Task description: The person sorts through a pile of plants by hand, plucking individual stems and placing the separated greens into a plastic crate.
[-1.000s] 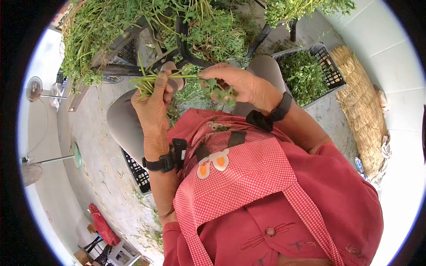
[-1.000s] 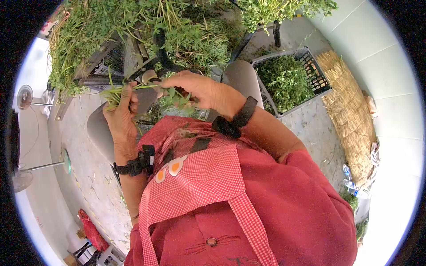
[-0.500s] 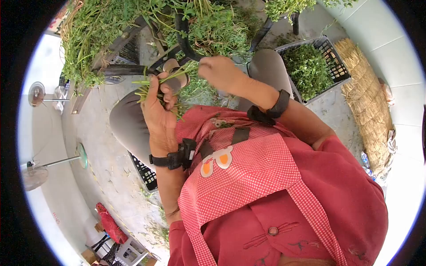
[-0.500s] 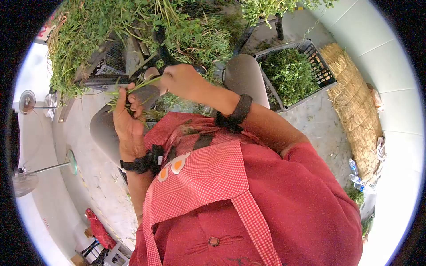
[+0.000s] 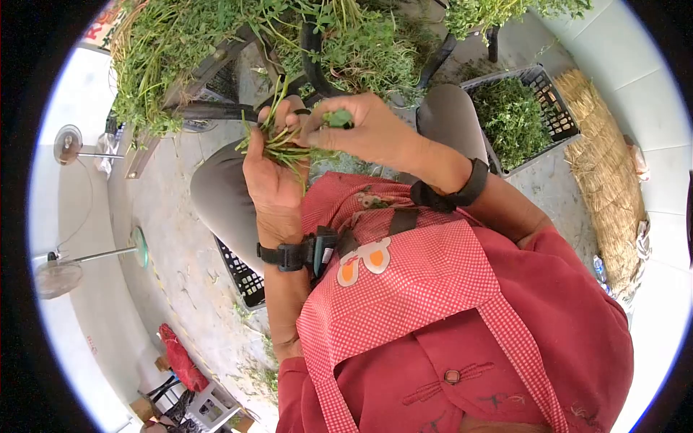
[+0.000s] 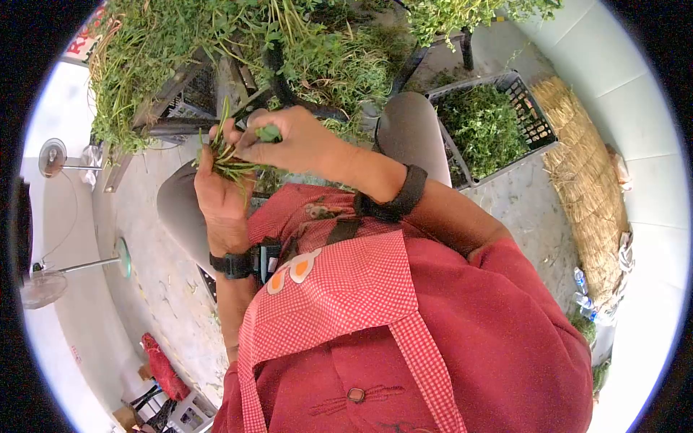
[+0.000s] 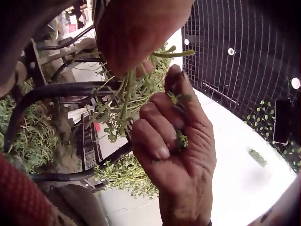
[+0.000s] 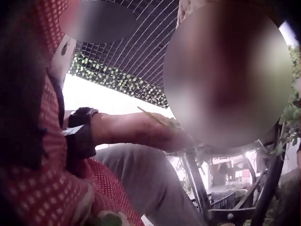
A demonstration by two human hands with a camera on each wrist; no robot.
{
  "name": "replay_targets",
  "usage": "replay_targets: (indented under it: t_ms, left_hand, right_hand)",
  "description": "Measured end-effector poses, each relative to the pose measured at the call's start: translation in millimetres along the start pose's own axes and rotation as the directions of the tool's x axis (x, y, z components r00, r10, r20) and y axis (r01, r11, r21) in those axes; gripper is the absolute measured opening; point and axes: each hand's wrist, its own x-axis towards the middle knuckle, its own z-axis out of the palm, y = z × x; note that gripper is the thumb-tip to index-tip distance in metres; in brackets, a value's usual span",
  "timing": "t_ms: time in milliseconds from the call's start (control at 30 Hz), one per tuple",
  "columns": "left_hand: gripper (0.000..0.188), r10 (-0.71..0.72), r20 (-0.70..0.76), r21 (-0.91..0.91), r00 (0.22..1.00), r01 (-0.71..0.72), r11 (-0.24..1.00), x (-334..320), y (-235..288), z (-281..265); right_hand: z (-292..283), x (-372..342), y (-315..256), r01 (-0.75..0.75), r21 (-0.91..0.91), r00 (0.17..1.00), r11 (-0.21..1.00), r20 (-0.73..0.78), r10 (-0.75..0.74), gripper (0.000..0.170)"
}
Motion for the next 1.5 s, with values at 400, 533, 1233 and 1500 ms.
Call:
replay_targets:
  t_ms: [400, 533, 1233, 1500]
  left_hand:
    - [0.041, 0.024, 0.069, 0.109, 0.997, -0.032, 0.994, -4, -23, 15]
    - [0.041, 0.044, 0.072, 0.087, 0.996, -0.050, 0.995, -2, -23, 13]
    - [0.038, 0.017, 0.053, 0.132, 0.998, -0.024, 0.991, 1, -27, 1]
    - [0.041, 0.042, 0.066, 0.223, 0.997, -0.055, 0.973, -1, -36, 4]
  right_hand:
    - [30, 1, 22, 0.211, -0.751, 0.928, 0.626, -0.047, -0.370, 0.020]
    - [28, 2, 27, 0.227, -0.593, 0.919, 0.773, -0.132, -0.371, 0.019]
    - [-1, 7, 20, 0.078, -0.050, 0.997, 0.996, -0.025, -0.079, 0.022]
    - [-1, 12, 23, 0.003, -0.505, 0.997, 0.863, -0.066, -0.042, 0.027]
